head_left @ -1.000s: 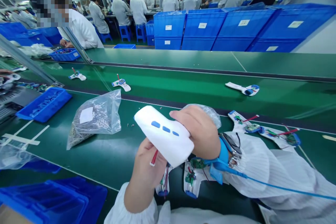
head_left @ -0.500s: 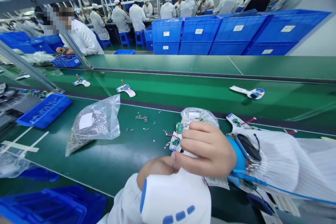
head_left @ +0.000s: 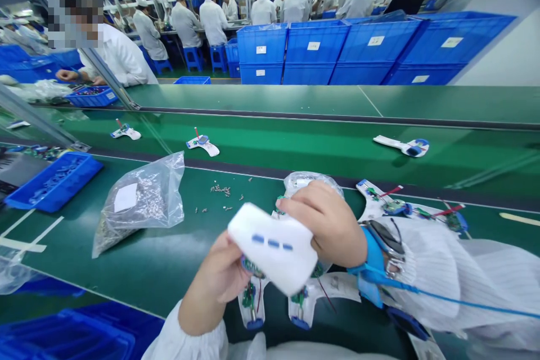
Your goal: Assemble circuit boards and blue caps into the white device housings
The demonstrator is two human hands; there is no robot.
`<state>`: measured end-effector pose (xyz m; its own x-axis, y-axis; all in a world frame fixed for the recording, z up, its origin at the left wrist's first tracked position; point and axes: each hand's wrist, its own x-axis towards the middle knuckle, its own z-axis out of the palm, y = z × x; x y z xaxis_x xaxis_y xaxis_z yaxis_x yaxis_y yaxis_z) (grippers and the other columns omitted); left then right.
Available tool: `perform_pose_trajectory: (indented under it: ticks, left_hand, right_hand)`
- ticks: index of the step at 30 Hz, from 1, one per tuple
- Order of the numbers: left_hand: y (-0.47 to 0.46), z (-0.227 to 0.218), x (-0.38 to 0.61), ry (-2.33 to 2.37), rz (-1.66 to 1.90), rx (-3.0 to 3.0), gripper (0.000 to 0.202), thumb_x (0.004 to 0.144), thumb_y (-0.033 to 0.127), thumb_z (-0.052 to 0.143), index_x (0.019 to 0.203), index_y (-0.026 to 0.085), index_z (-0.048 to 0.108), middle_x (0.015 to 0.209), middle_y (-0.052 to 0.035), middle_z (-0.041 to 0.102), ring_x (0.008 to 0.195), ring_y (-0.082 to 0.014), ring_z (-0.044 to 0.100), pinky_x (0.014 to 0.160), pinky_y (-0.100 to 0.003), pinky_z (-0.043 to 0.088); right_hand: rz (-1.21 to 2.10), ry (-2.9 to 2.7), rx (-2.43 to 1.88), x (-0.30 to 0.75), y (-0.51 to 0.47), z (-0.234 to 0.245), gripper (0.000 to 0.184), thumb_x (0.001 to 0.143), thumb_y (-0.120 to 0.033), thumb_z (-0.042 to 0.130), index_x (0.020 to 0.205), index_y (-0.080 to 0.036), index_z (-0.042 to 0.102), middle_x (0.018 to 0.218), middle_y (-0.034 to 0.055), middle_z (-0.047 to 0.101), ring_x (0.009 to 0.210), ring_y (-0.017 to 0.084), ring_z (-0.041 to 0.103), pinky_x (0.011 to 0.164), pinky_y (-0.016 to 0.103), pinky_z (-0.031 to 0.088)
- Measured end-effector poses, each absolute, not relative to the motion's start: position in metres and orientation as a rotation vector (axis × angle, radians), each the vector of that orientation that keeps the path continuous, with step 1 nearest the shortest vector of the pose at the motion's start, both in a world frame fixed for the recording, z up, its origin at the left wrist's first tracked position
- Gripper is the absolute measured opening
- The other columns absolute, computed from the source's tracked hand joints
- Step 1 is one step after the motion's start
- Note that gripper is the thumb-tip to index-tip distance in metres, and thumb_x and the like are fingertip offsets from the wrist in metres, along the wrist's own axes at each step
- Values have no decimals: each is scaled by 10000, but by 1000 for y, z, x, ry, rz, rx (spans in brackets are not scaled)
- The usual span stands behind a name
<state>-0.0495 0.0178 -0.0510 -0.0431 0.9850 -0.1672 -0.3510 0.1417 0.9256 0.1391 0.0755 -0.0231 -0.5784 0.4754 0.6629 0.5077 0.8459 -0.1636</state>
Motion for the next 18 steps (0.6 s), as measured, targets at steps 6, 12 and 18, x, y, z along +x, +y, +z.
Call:
perform_pose_trajectory:
  ticks: [6, 12, 18]
  left_hand:
    - [20, -32, -41, 1224, 1643, 498, 377, 562, 273, 821, 913, 221, 695, 716, 15, 686, 490, -48, 567, 465, -135, 491]
    - [7, -23, -24, 1363, 1662, 947, 345, 558, 141, 806, 866, 264, 710, 761, 13, 719, 581, -94, 645, 518, -138, 521]
    - [-3, -16, -14, 1629, 1531, 1322, 307, 558, 188, 785, 840, 245, 680, 725, 19, 654, 459, -63, 546, 362, -126, 426]
  right_hand:
    - [1311, -1928, -1133, 131, 48, -49, 309, 809, -182, 480, 1112, -176, 541, 910, 50, 623, 815, 169, 575, 738, 302, 477]
    - [1226, -1687, -1062, 128, 47, -19, 230, 760, -259, 559, 951, -146, 618, 860, 56, 598, 813, 150, 566, 746, 275, 459]
    - [1347, -1734, -1024, 120, 51, 9, 128, 722, -183, 593, 602, -141, 610, 583, -15, 551, 574, 78, 496, 543, 185, 389]
